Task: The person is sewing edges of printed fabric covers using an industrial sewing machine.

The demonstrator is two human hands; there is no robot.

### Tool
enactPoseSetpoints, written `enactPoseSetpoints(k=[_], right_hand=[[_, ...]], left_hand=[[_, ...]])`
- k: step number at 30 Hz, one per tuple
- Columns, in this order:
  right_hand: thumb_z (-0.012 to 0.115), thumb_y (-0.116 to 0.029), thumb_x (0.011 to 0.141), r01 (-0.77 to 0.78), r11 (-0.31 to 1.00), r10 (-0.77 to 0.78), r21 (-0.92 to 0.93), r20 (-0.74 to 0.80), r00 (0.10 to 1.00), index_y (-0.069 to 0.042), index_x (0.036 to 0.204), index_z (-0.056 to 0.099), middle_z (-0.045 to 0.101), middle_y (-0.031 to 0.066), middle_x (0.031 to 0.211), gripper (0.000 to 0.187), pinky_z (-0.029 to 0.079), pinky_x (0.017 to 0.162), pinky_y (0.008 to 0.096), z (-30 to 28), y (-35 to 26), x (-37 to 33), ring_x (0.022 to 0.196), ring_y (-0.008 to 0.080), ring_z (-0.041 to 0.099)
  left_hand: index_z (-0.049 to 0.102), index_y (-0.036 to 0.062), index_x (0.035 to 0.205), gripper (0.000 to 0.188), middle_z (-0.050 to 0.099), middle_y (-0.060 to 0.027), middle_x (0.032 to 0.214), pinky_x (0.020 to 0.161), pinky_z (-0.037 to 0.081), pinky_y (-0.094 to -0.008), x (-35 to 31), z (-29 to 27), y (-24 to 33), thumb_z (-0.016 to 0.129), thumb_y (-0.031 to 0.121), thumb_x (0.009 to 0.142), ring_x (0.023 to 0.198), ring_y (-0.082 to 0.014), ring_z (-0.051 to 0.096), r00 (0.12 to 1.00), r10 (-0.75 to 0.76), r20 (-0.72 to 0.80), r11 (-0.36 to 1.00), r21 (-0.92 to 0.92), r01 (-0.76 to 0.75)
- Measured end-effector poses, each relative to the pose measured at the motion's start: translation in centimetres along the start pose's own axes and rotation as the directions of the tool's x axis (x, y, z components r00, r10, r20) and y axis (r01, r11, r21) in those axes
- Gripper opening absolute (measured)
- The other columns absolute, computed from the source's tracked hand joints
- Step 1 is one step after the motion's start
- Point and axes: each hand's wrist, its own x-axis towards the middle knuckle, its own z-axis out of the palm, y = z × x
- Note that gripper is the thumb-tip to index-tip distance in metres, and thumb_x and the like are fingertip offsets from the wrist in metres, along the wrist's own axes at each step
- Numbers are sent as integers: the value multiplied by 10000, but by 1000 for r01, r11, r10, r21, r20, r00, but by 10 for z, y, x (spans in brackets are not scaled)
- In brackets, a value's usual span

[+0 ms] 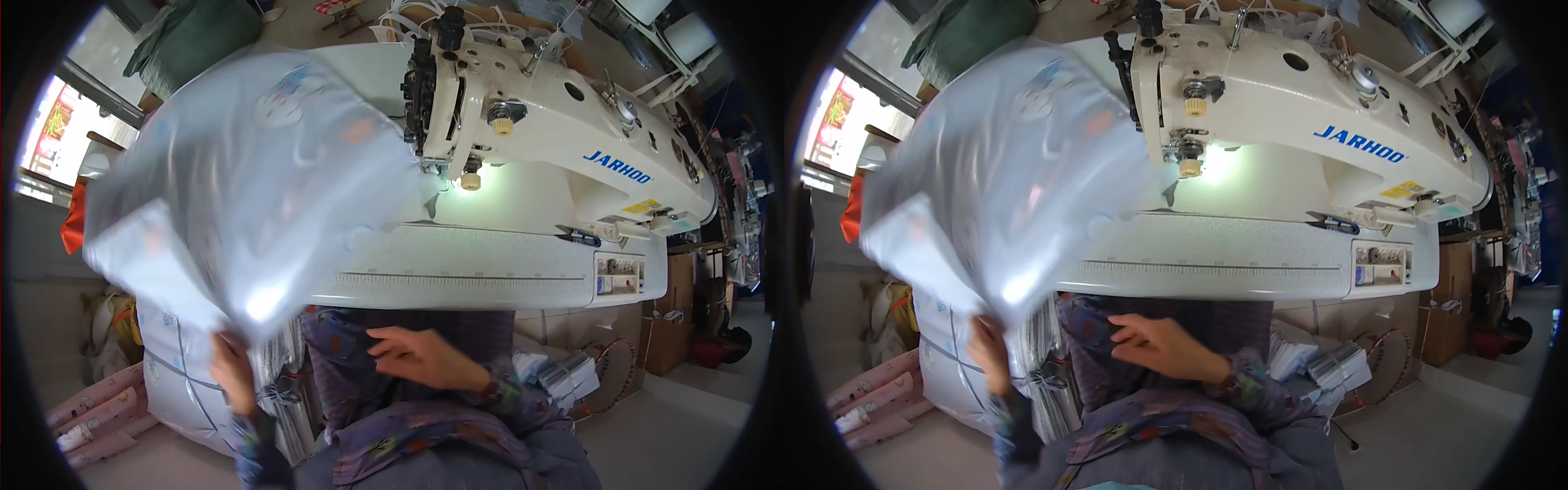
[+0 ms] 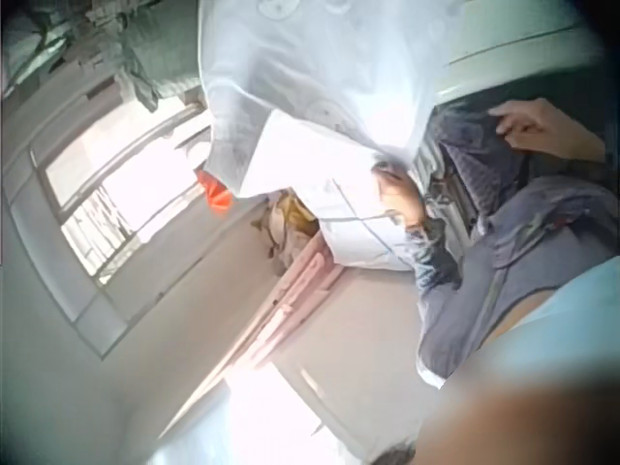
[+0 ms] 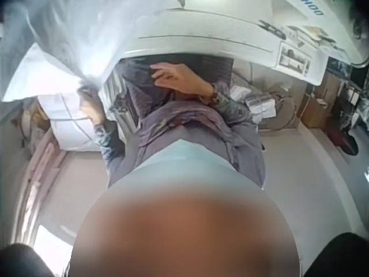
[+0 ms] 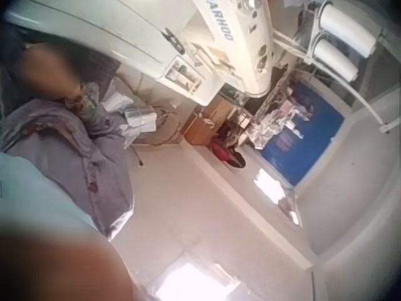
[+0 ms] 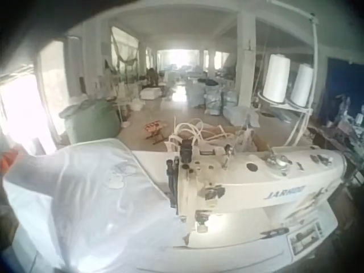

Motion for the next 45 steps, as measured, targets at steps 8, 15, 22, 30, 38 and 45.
enactPoseSetpoints(k=[8,15,22,30,38,45], right_hand=[[746,-139,933,-159,981,180,112,-222,958,18,1192,660,722,64,1007,315,530,785,280,54,58,-27,908,104,651],[720,-123,946,-184,966,219,179,-199,955,24,1225,658,734,90,1047,320,543,818,297,47,67,-53,920,125,661],[684,-98,965,11,997,15,75,-334,943,25,1369,530,700,129,1158,450,524,907,323,42,64,-49,1043,181,653],[683,-176,960,-75,997,69,-17,-240,968,-8,1357,543,730,204,1069,453,564,825,360,34,68,-54,959,264,734],[707,-117,950,-196,980,198,32,-227,954,18,1314,580,716,95,1091,409,559,843,304,27,67,-53,973,127,661],[679,-118,960,-130,990,140,52,-268,953,21,1301,583,702,101,1118,381,552,859,315,16,62,-46,996,140,651]], left_hand=[[671,44,1100,181,706,-94,795,562,518,-316,-99,-66,56,631,160,966,633,-196,681,500,375,781,709,-589,388],[578,31,1367,442,553,-220,1407,999,485,-440,59,-48,36,666,211,973,1256,-382,562,948,314,45,923,-250,-293],[517,80,1470,600,495,-246,1487,1153,357,-489,92,-17,49,638,403,979,1378,-470,438,925,375,64,926,-59,-372],[526,107,1470,618,514,-241,1471,1139,373,-485,156,14,79,622,465,975,1366,-457,459,916,401,17,914,-83,-398],[554,119,1448,635,529,-228,1461,1117,385,-477,212,48,99,590,537,971,1351,-423,482,892,445,-80,893,-40,-449],[567,123,1437,634,533,-228,1458,1115,386,-470,258,72,123,581,552,970,1349,-392,491,898,436,-57,896,-60,-439]])
